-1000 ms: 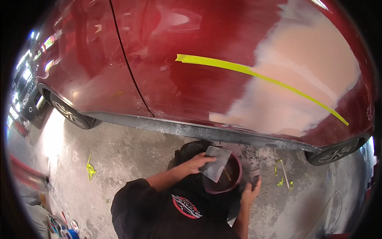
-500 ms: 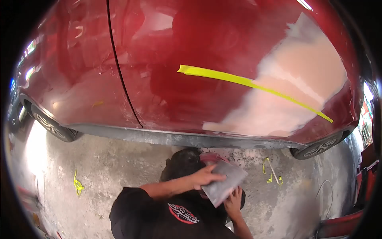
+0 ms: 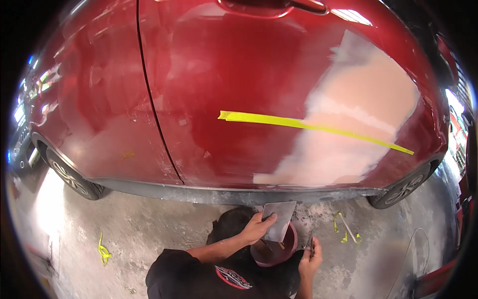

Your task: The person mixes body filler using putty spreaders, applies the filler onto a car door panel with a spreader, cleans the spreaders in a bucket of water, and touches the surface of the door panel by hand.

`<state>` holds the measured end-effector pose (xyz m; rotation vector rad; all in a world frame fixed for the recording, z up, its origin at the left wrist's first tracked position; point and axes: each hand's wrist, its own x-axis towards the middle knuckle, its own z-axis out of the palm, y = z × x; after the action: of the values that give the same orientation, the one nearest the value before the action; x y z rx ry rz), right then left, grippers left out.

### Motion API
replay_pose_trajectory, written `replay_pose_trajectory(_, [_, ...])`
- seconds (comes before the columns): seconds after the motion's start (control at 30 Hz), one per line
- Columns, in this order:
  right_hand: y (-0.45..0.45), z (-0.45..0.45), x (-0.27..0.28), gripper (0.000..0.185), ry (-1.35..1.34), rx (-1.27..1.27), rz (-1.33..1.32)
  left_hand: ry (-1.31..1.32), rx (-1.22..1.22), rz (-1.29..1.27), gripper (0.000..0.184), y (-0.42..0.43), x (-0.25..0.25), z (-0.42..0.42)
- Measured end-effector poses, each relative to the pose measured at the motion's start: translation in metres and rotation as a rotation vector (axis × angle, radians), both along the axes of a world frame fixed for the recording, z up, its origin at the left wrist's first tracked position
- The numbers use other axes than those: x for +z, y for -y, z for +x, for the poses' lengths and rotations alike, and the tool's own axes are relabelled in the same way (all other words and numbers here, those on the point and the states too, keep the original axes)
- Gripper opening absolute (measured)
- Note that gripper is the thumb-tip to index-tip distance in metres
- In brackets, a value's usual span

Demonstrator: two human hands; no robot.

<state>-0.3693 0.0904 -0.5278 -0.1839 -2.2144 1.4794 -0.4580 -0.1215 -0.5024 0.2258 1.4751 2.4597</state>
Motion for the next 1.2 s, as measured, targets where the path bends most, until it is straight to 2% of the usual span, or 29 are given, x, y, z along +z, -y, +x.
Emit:
replay_pose_trajectory(0.07, [0.003,0.0,0.015,0.032,-0.024,0.006,0.044,0.052,0.056,0.064,0.028,0.005,0.007,-0.003])
replay_pose_trajectory(0.13, [0.002,-0.001,0.024,0.037,-0.05,0.015,0.106,0.308,0.072,0.122,0.023,0.01,0.019,0.0])
replay_pose_trajectory(0.27, [0.002,-0.002,0.038,0.036,-0.041,-0.094,0.089,0.329,0.108,0.185,0.021,0.013,-0.003,-0.006])
replay_pose_trajectory(0.37, [0.015,0.0,0.064,0.034,-0.181,-0.198,0.06,0.394,0.048,0.211,0.022,0.011,-0.002,-0.005])
replay_pose_trajectory(0.43, [0.017,0.009,0.048,0.039,-0.151,-0.175,0.086,0.375,-0.074,0.219,0.026,0.008,-0.008,-0.008])
replay_pose_trajectory(0.5, [0.024,0.022,0.034,0.046,-0.418,0.263,0.656,0.411,-0.079,0.147,0.027,-0.001,-0.013,-0.01])
replay_pose_trajectory(0.57, [0.023,0.036,0.027,0.053,-0.346,0.56,0.644,0.449,-0.089,0.073,0.028,-0.011,-0.016,-0.01])
replay_pose_trajectory(0.6, [0.018,0.043,0.034,0.053,-0.277,0.57,0.773,0.338,-0.11,-0.015,0.029,-0.016,-0.012,-0.006])
replay_pose_trajectory(0.63, [0.013,0.04,0.02,0.055,-0.338,0.479,0.9,0.229,-0.131,-0.1,0.031,-0.018,-0.006,0.0])
replay_pose_trajectory(0.67, [0.007,0.037,0.007,0.054,-0.211,0.409,0.814,0.347,-0.187,-0.048,0.034,-0.016,0.002,0.003])
replay_pose_trajectory(0.7, [-0.001,0.036,0.0,0.053,-0.086,0.341,0.731,0.494,-0.234,-0.065,0.037,-0.011,0.059,0.015])
replay_pose_trajectory(0.73, [-0.012,0.032,-0.008,0.052,-0.086,0.34,1.004,0.34,-0.287,-0.023,0.038,-0.013,0.069,0.021])
replay_pose_trajectory(0.77, [-0.02,0.034,-0.024,0.054,-0.063,0.364,1.023,0.185,-0.334,0.012,0.039,-0.011,0.078,0.024])
replay_pose_trajectory(0.83, [-0.03,0.032,-0.004,0.047,-0.056,0.304,0.858,-0.064,-0.239,0.022,0.039,-0.013,0.106,0.027])
replay_pose_trajectory(0.87, [-0.043,0.014,-0.01,0.042,-0.051,0.119,0.745,-0.22,-0.103,-0.028,0.036,-0.019,0.102,0.016])
replay_pose_trajectory(0.9, [-0.051,0.014,-0.016,0.037,-0.011,-0.058,0.622,-0.194,-0.1,-0.032,0.036,-0.023,0.103,0.015])
replay_pose_trajectory(0.97, [-0.041,0.001,0.046,0.032,-0.126,-0.326,0.218,-0.157,0.024,0.104,0.03,-0.03,0.115,-0.005])
replay_pose_trajectory(1.0, [-0.03,0.002,0.062,0.032,-0.097,-0.32,0.207,-0.176,0.046,0.154,0.028,-0.036,0.116,-0.009])
replay_pose_trajectory(1.07, [-0.003,0.0,0.083,0.031,-0.227,-0.374,-0.05,-0.25,0.11,0.261,0.025,-0.051,0.12,-0.015])
replay_pose_trajectory(1.1, [0.01,0.001,0.091,0.031,-0.198,-0.364,-0.073,-0.301,0.147,0.317,0.024,-0.06,0.125,-0.013])
replay_pose_trajectory(1.13, [0.021,0.004,0.098,0.033,-0.347,-0.257,0.26,-0.279,0.159,0.286,0.024,-0.065,0.128,-0.013])
replay_pose_trajectory(1.17, [0.031,0.006,0.101,0.034,-0.496,-0.138,0.592,-0.371,0.21,0.244,0.025,-0.07,0.129,-0.012])
replay_pose_trajectory(1.2, [0.04,0.006,0.103,0.034,-0.474,-0.134,0.573,-0.467,0.25,0.207,0.025,-0.072,0.128,-0.009])
